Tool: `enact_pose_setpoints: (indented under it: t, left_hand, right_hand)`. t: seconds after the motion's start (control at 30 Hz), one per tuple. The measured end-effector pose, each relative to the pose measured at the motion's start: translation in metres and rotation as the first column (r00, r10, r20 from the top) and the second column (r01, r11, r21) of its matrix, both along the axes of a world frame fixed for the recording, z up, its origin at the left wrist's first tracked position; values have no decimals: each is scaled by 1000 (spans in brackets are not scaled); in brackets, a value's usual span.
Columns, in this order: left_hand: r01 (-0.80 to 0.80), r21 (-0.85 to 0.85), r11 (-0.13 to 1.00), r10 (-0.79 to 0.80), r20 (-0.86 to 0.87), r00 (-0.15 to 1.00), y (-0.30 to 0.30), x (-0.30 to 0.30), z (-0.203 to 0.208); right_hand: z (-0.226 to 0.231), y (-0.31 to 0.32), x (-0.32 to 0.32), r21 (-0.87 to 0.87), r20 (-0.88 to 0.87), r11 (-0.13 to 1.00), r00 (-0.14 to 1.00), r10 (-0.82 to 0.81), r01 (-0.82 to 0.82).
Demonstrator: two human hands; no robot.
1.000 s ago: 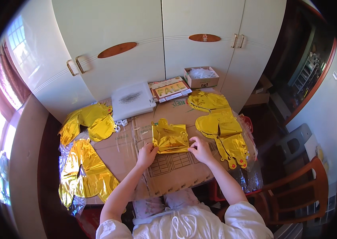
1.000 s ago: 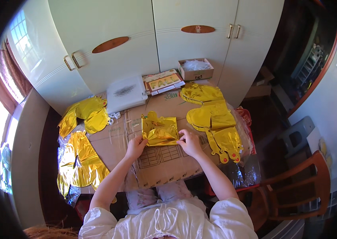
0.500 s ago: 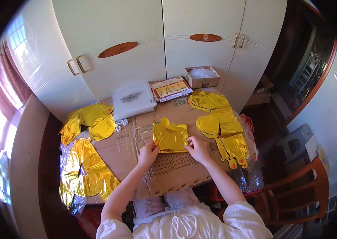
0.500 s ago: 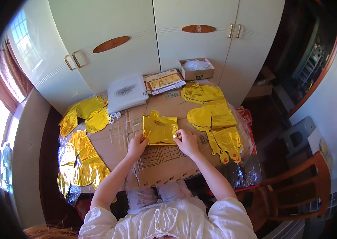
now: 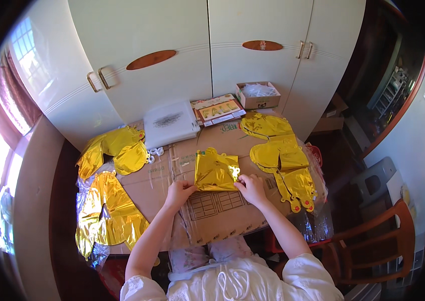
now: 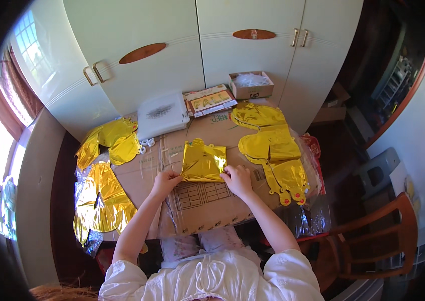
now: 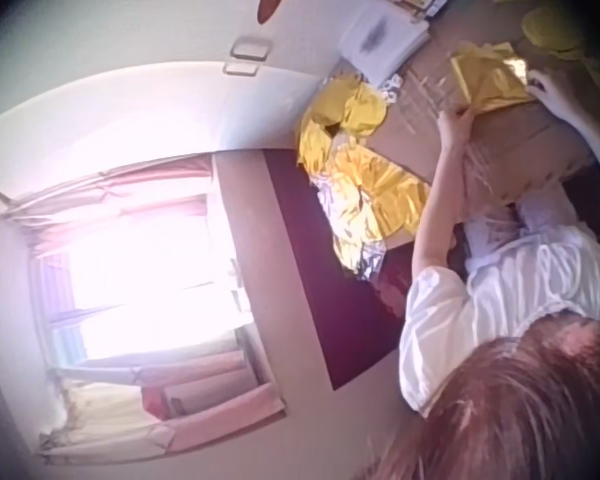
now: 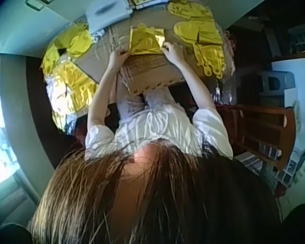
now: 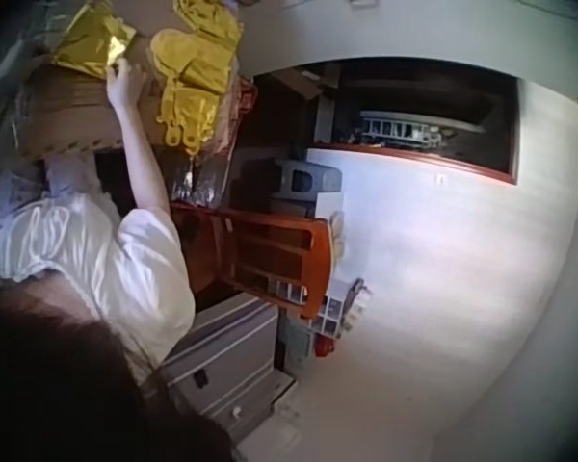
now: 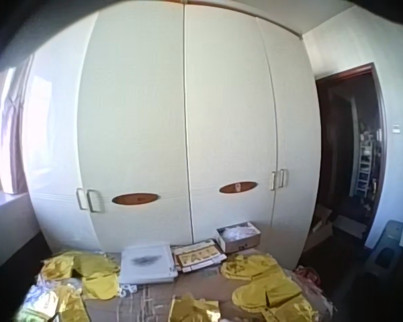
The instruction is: The recorder is folding sheets of gold-colored foil into square shapes on a workspace.
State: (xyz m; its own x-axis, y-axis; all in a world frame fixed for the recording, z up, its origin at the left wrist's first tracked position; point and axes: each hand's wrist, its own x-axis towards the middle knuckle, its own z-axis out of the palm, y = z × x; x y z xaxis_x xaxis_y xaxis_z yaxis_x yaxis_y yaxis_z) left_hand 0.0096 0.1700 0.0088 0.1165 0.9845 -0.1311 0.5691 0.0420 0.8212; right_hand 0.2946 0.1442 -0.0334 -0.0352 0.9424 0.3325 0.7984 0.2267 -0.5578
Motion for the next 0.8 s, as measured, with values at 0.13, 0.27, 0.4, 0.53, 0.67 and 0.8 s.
enact_pose_setpoints:
  t: [0.13, 0.27, 0.4, 0.53, 0.67, 0.8]
  left_hand:
    - [-7, -118, 993, 13, 48, 999, -2, -4, -2]
    - [1, -199, 980, 20, 101, 995, -1, -9, -12]
    - [-17, -225, 974, 51, 143, 988, -1, -7, -8]
    - [60, -361, 931, 71, 338, 939, -4, -8, 5]
    - [155, -385, 910, -5, 363, 932, -8, -13, 11]
    - [163, -391, 906, 5, 395, 919, -10, -7, 10]
  right_hand:
    - [2, 0, -1, -13, 18, 1000, 1000, 2, -1]
    - [0, 1, -1, -34, 58, 999, 998, -6, 8]
    - [2, 1, -2, -45, 63, 999, 998, -7, 10]
    - [3, -1, -1, -45, 62, 999, 998, 2, 1]
    - [4, -3, 1, -18, 27, 999, 999, 30, -29]
    - [4, -7, 3, 33, -30, 998, 998, 61, -60]
